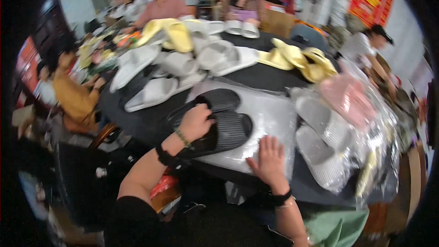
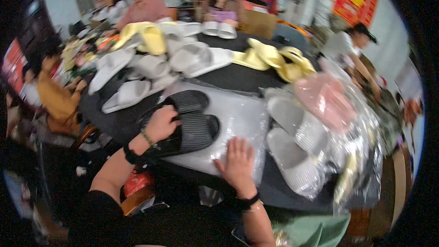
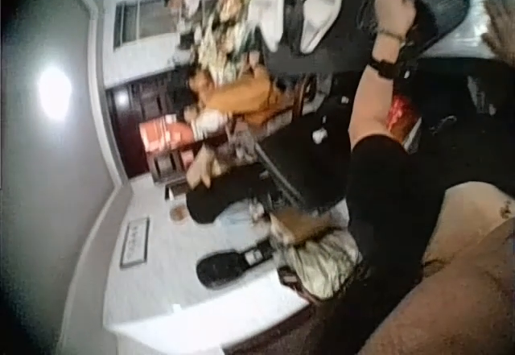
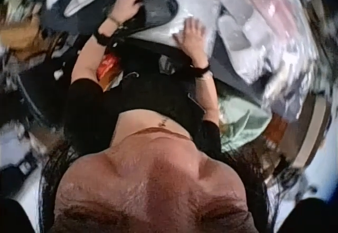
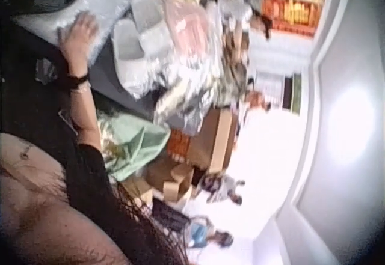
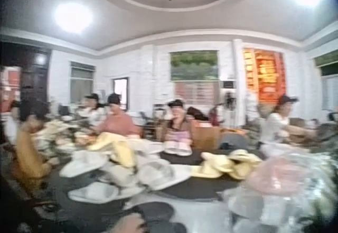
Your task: The recorder is sorting, inspecting, and putting plastic slides into transparent plastic bags at a communal work table.
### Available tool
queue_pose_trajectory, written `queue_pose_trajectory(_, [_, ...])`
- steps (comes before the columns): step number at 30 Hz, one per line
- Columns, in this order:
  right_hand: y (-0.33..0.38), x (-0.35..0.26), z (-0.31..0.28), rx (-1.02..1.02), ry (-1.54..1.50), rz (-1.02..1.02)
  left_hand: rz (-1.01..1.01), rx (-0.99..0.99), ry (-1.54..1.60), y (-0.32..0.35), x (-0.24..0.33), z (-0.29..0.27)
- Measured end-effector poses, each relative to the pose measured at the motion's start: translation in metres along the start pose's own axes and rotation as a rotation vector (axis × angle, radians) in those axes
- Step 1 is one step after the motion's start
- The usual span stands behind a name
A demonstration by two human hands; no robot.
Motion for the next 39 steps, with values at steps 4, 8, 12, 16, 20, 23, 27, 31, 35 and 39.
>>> queue_pose_trajectory(4, [0.003, 0.002, 0.000, 0.004, -0.005, -0.048, 0.094, 0.101, -0.140, -0.012, -0.011, -0.061])
queue_pose_trajectory(8, [0.001, -0.002, 0.002, -0.006, 0.005, -0.061, 0.120, 0.213, -0.395, -0.043, -0.038, -0.154])
queue_pose_trajectory(12, [0.000, -0.003, -0.001, -0.023, 0.012, -0.043, -0.092, 0.251, -0.679, -0.097, -0.117, -0.227])
queue_pose_trajectory(16, [0.001, -0.003, -0.004, -0.016, -0.038, -0.033, -0.299, 0.263, -0.717, -0.113, -0.206, -0.244])
queue_pose_trajectory(20, [0.002, -0.001, 0.000, -0.008, -0.042, -0.028, -0.524, 0.190, -0.542, -0.086, -0.245, -0.183])
queue_pose_trajectory(23, [0.005, 0.001, 0.001, -0.005, -0.053, -0.023, -0.485, 0.244, -0.625, -0.071, -0.240, -0.156])
queue_pose_trajectory(27, [0.001, -0.005, 0.000, 0.009, -0.059, -0.065, -0.364, 0.365, -0.760, -0.056, -0.235, -0.170])
queue_pose_trajectory(31, [-0.001, -0.001, 0.001, 0.035, -0.014, -0.039, -0.100, 0.484, -0.593, -0.056, -0.146, -0.148])
queue_pose_trajectory(35, [-0.004, -0.005, 0.000, 0.008, -0.024, -0.043, 0.005, 0.365, -0.368, 0.002, -0.074, -0.098])
queue_pose_trajectory(39, [-0.002, -0.002, 0.001, 0.026, -0.030, -0.051, 0.022, 0.221, -0.114, 0.050, -0.020, -0.054])
Point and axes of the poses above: each hand's wrist, its own y-axis away from the middle knuckle, its own z-axis out of the palm, x = y × z, the point moved 1 cm from there along -y, towards the middle knuckle, and after that the axes turned 11 degrees about z, right-handed, at the moved point
